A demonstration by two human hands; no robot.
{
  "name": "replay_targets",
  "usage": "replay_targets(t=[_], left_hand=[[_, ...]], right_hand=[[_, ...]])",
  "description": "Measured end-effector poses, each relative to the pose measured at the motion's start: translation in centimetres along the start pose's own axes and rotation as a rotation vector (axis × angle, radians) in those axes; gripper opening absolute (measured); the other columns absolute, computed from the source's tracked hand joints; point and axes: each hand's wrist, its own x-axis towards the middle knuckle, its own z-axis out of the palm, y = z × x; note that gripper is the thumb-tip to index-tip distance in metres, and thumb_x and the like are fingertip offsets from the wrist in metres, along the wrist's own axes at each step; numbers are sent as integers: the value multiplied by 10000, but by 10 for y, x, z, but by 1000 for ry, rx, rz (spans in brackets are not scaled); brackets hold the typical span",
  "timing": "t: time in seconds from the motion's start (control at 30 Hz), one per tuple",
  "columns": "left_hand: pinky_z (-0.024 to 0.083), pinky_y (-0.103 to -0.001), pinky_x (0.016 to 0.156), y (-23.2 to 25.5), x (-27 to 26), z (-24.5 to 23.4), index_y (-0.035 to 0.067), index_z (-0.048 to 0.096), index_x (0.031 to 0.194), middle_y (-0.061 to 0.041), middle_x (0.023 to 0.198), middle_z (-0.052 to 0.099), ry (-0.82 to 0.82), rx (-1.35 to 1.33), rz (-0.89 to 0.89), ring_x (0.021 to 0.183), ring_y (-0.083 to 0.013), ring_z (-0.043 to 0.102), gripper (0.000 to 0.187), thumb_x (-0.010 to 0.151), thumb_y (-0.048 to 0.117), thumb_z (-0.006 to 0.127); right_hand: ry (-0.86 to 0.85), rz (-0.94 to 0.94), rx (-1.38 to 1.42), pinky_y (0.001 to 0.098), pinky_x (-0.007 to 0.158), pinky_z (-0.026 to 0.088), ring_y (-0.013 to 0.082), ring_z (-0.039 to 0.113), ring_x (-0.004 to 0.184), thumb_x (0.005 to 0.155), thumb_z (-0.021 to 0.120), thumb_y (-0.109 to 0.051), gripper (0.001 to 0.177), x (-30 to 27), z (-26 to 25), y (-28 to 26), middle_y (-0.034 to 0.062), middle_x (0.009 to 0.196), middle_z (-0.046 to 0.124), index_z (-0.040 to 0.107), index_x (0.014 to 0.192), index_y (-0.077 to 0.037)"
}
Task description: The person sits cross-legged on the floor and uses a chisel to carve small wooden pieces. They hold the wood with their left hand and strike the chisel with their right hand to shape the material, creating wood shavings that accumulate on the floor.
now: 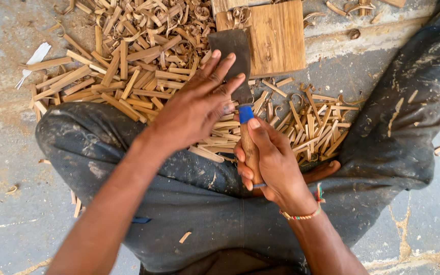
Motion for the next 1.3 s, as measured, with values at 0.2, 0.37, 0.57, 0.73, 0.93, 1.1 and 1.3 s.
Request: replay_targets(t=[0.2,0.37,0.57,0.73,0.93,1.1,1.3], left_hand=[[440,-525,1166,22,0,-10,97,631,1376,-173,1525,520,215,-191,-121,1420,-338,471,387,993,117,681],[702,-327,753,27,27,26,83,721,1209,-149,1120,768,539,-315,-470,896,-206,795,232,981,62,681],[612,-296,571,21,98,17,18,700,1130,-119,954,776,313,-115,-760,674,-147,739,327,836,123,795],[602,-309,594,40,83,-14,108,707,1220,-129,957,789,84,-411,-844,676,-181,711,330,896,133,762],[666,-301,790,67,44,-7,61,725,1213,-97,1079,793,97,-1043,-703,866,-158,782,301,914,55,693],[657,-343,872,78,34,-4,-20,703,1245,-146,1078,768,145,-1272,-498,939,-198,760,271,989,58,659],[667,-351,908,80,24,-2,-19,700,1245,-135,1049,784,171,-1259,-530,960,-207,774,286,976,72,660]], right_hand=[[13,-101,30,272,336,417,115,475,440,1047,450,-392,403,-22,-4,6,60,703,531,542,1232,-45],[58,-288,136,266,333,415,109,462,445,1070,405,-331,458,-73,-65,22,66,742,537,492,1402,-27],[203,-290,-62,283,366,458,137,499,455,1036,543,-291,587,-149,-197,82,100,756,525,451,1527,17],[77,125,-271,280,431,482,141,544,513,1018,616,-232,580,-184,-280,159,101,787,573,484,1506,51],[-278,561,-106,251,510,475,109,565,601,979,660,-144,541,-174,-275,188,71,835,618,517,1462,53],[-384,632,-72,226,575,470,82,584,674,947,697,-71,518,-163,-283,162,46,874,656,545,1425,54],[-455,667,-40,196,653,464,50,605,761,908,741,16,502,-166,-289,159,15,921,702,579,1381,56]])
